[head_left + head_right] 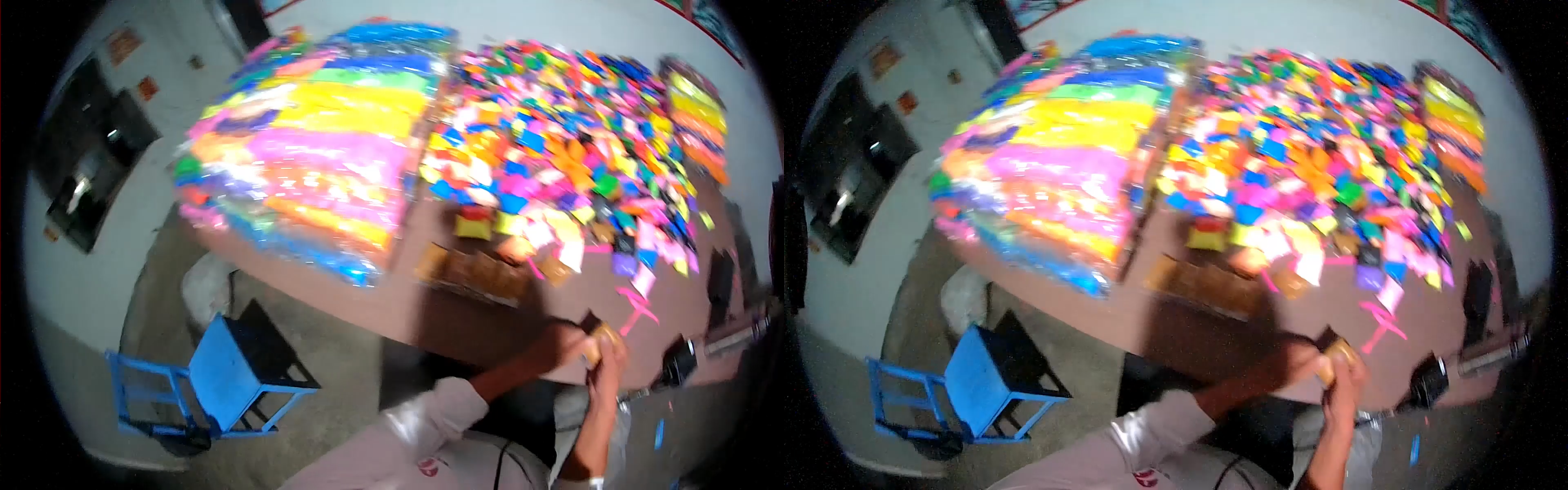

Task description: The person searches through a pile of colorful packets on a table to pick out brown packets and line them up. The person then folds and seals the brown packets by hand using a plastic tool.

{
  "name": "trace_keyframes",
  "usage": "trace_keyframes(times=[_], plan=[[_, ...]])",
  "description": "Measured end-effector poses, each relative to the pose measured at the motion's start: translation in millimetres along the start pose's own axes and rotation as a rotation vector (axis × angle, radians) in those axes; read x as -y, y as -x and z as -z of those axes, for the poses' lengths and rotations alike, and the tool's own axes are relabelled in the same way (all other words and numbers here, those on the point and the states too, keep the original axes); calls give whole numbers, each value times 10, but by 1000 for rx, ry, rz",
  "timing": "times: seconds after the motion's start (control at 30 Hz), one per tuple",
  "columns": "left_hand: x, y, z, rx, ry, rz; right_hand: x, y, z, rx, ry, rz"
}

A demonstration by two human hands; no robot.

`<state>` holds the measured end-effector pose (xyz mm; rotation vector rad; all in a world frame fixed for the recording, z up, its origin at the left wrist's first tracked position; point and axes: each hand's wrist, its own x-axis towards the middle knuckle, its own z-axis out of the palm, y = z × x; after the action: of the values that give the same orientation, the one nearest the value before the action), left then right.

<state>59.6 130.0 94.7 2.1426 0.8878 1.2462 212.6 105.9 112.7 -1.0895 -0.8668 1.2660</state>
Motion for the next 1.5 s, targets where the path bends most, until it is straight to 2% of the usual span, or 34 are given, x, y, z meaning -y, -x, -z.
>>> trace_keyframes(times=[0.03,0.07,0.1,0.13,0.23,0.3,0.4,0.53,0.77,0.87,0.97,1.13,1.2,1.3,1.37,1.5], plan=[[249,106,-123,76,-9,-70,-65,-9,32,-81,-34,-32],[179,70,-153,-28,191,65,8,12,-13,-41,-15,-41],[228,80,-194,-10,210,47,8,8,-5,-22,12,-38],[-161,-39,162,102,344,309,59,24,-22,8,26,-19],[-115,-75,97,140,347,295,99,17,-10,88,-115,-32],[-186,-86,169,177,277,375,158,44,-40,101,-145,-46],[-130,-68,132,187,244,348,197,36,-68,121,-163,-50],[-123,-58,112,165,253,326,136,23,-95,11,-59,-53],[-146,-89,137,187,191,300,161,46,-177,-42,-113,-5],[-187,-104,168,186,206,328,191,50,-141,-27,-114,-30],[-168,-83,163,177,208,343,209,42,-46,166,55,-60],[-121,-64,126,154,202,300,112,20,8,162,88,-20],[-145,-73,142,170,198,354,124,35,-7,152,104,-41],[-206,-100,190,169,283,358,148,20,-39,123,19,-55],[-201,-98,178,168,276,361,169,2,-40,130,-190,-91],[-181,-96,174,185,214,364,145,9,-41,107,-64,-68]])
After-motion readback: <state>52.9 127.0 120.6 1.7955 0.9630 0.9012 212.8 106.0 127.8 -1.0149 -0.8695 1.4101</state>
